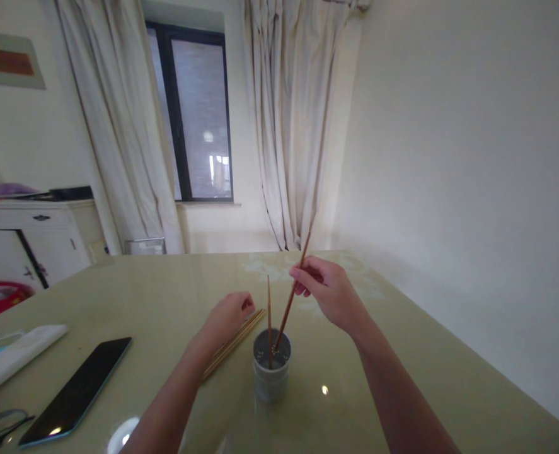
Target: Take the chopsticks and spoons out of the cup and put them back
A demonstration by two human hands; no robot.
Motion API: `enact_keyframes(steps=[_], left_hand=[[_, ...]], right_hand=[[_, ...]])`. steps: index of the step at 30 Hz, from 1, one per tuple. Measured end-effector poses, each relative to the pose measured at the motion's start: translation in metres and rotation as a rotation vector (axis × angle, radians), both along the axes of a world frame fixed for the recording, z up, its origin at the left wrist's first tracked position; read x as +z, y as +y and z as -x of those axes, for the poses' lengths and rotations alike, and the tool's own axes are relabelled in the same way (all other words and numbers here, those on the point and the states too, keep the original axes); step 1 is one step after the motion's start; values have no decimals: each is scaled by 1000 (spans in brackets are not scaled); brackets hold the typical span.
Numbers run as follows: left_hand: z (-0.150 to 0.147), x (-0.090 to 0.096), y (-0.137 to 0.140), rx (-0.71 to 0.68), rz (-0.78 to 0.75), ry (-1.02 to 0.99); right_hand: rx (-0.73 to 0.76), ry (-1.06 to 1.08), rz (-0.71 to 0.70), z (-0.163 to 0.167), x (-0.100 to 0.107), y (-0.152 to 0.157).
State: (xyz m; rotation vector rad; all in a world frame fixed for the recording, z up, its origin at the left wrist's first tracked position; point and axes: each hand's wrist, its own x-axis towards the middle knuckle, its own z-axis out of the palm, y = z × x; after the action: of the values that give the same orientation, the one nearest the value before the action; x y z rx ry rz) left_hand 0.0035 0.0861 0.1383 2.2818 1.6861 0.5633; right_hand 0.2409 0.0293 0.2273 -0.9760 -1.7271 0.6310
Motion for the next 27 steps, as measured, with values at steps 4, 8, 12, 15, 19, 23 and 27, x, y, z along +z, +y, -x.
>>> enact_keyframes(steps=[4, 8, 12, 15, 19, 23, 27], left_hand=[[3, -36, 2, 33, 98, 170], [4, -43, 0, 64, 119, 251], [3, -38, -1, 40, 134, 287], [-1, -33, -4, 6, 138, 287], [-2, -22, -3, 0, 154, 283], [10, 12, -3, 42, 92, 116], [11, 56, -24, -206, 22, -453]], right_hand=[[85, -239, 206, 13, -21, 15], [103, -358, 292, 26, -37, 24], [78, -447, 281, 30, -45, 26], [56, -483, 305, 28, -47, 27], [-28, -492, 270, 21, -38, 25], [-142, -404, 84, 17, -22, 18], [-97, -134, 9, 24, -12, 8]])
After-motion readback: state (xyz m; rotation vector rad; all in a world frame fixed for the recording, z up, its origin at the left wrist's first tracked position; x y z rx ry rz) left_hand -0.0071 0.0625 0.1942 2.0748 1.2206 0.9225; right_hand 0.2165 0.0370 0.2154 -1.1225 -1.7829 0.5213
